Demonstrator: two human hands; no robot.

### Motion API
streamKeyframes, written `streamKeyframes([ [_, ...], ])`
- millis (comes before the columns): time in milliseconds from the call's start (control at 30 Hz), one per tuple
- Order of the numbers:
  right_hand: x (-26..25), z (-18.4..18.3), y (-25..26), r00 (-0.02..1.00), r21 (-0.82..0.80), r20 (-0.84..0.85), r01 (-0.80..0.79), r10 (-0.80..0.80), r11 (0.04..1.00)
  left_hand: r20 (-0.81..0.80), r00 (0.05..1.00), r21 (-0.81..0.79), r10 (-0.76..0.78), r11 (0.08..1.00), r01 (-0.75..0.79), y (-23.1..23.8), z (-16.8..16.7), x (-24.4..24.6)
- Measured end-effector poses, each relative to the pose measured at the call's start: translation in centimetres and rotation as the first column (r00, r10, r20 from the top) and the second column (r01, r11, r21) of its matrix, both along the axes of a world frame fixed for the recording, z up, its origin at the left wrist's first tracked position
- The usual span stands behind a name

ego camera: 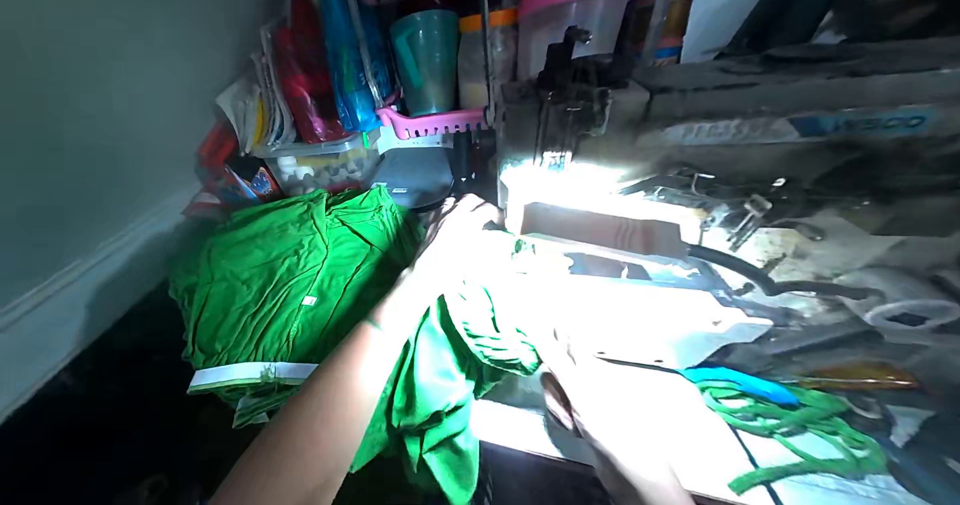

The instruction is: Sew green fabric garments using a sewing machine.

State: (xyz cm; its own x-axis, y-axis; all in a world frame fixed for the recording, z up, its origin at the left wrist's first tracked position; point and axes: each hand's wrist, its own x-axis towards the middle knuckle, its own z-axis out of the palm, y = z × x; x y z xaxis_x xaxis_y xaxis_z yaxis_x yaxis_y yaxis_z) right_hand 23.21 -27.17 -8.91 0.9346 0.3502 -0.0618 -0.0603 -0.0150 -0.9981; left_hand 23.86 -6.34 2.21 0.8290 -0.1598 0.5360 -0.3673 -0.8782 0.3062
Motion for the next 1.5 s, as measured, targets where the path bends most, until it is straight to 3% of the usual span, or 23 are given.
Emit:
streamKeyframes([
  [33, -0.1, -0.1, -0.9, 0.997, -0.062, 0.070, 0.017, -0.013, 0.998, -0.092, 0.994, 0.006, 0.059, 0.998, -0.058, -0.4, 0.5, -1.8],
  [67, -0.1, -0.1, -1.8, 0.988, -0.109, 0.154, 0.045, -0.028, 0.993, -0.066, 0.997, 0.073, 0.043, 0.997, -0.039, 0.0, -0.4, -2.4],
  [200, 1.2, 3.6, -2.0, 0.907, -0.210, 0.409, 0.202, -0.102, 0.957, -0.050, 0.999, 0.470, -0.006, 0.882, 0.029, 1.9, -3.8, -6.8],
  [267, 2.3, 5.3, -0.3, 0.790, -0.285, 0.613, 0.201, 0.017, 0.937, -0.017, 0.999, 0.479, 0.048, 0.877, -0.034, 4.0, -3.8, -10.2],
  [333, 3.6, 5.4, 1.8, 0.618, -0.337, 0.768, 0.164, 0.170, 0.927, 0.052, 0.988, 0.439, 0.143, 0.886, -0.151, 5.9, -1.3, -14.0],
  [400, 3.4, 5.1, 3.5, 0.640, -0.397, 0.715, 0.037, 0.283, 0.917, 0.131, 0.966, 0.428, 0.225, 0.866, -0.260, 7.2, 1.8, -17.9],
  [467, 1.0, 6.5, 3.5, 0.775, -0.416, 0.431, -0.284, 0.462, 0.864, 0.171, 0.946, 0.417, 0.277, 0.849, -0.324, 7.8, 3.1, -21.0],
  [500, -0.2, 6.9, 3.0, 0.767, -0.394, 0.364, -0.388, 0.528, 0.834, 0.163, 0.943, 0.415, 0.289, 0.848, -0.331, 7.7, 2.8, -21.8],
  [633, -4.2, 6.6, -0.1, 0.663, -0.320, 0.465, -0.491, 0.586, 0.810, 0.066, 0.971, 0.333, 0.229, 0.912, -0.238, 3.5, -1.7, -19.5],
  [733, -4.3, 7.7, -0.9, 0.780, -0.179, 0.380, -0.465, 0.496, 0.867, 0.206, 0.969, 0.207, 0.137, 0.962, -0.180, -0.1, -3.7, -14.0],
  [800, -3.2, 8.5, -1.0, 0.906, -0.046, 0.171, -0.385, 0.387, 0.922, 0.279, 0.955, -0.003, 0.099, 0.995, -0.102, -0.9, -3.4, -10.4],
  [867, -1.1, 7.8, -1.1, 0.954, -0.015, 0.061, -0.294, 0.295, 0.956, 0.267, 0.962, -0.218, 0.050, 0.976, 0.010, -1.3, -2.3, -8.3],
  [900, -0.3, 7.3, -1.1, 0.967, -0.045, 0.100, -0.231, 0.235, 0.972, 0.223, 0.975, -0.294, 0.011, 0.954, 0.057, -1.4, -1.9, -8.0],
  [967, 0.5, 6.9, -1.2, 0.938, -0.087, 0.337, -0.060, 0.086, 0.994, 0.037, 0.993, -0.345, -0.111, 0.931, 0.117, -0.7, -1.1, -8.5],
  [1067, 1.1, 7.0, -1.3, 0.805, -0.251, 0.586, 0.073, 0.091, 0.965, -0.229, 0.934, -0.158, -0.275, 0.957, 0.243, 1.9, -0.4, -10.4],
  [1167, 2.2, 6.0, 0.4, 0.734, -0.459, 0.620, 0.054, 0.276, 0.887, -0.247, 0.952, 0.180, -0.178, 0.957, 0.226, 4.2, 0.6, -14.8],
  [1267, 4.0, 4.3, 1.4, 0.763, -0.491, 0.517, -0.107, 0.388, 0.865, -0.029, 0.997, 0.340, -0.072, 0.937, 0.078, 6.7, 3.8, -20.9],
  [1333, 2.2, 6.3, 1.3, 0.749, -0.451, 0.449, -0.282, 0.488, 0.847, 0.088, 0.996, 0.410, 0.025, 0.910, -0.059, 8.4, 5.2, -24.0],
  [1367, 0.5, 7.5, 0.8, 0.726, -0.431, 0.394, -0.395, 0.563, 0.811, 0.112, 0.991, 0.431, 0.070, 0.895, -0.112, 8.7, 4.9, -24.7],
  [1433, -4.0, 7.9, -0.6, 0.628, -0.391, 0.457, -0.494, 0.630, 0.776, 0.105, 0.987, 0.425, 0.121, 0.892, -0.155, 7.4, 2.8, -24.3],
  [1500, -8.7, 8.3, -2.3, 0.531, -0.377, 0.517, -0.563, 0.672, 0.735, 0.000, 0.994, 0.362, 0.106, 0.927, -0.099, 3.7, -0.1, -22.5],
])
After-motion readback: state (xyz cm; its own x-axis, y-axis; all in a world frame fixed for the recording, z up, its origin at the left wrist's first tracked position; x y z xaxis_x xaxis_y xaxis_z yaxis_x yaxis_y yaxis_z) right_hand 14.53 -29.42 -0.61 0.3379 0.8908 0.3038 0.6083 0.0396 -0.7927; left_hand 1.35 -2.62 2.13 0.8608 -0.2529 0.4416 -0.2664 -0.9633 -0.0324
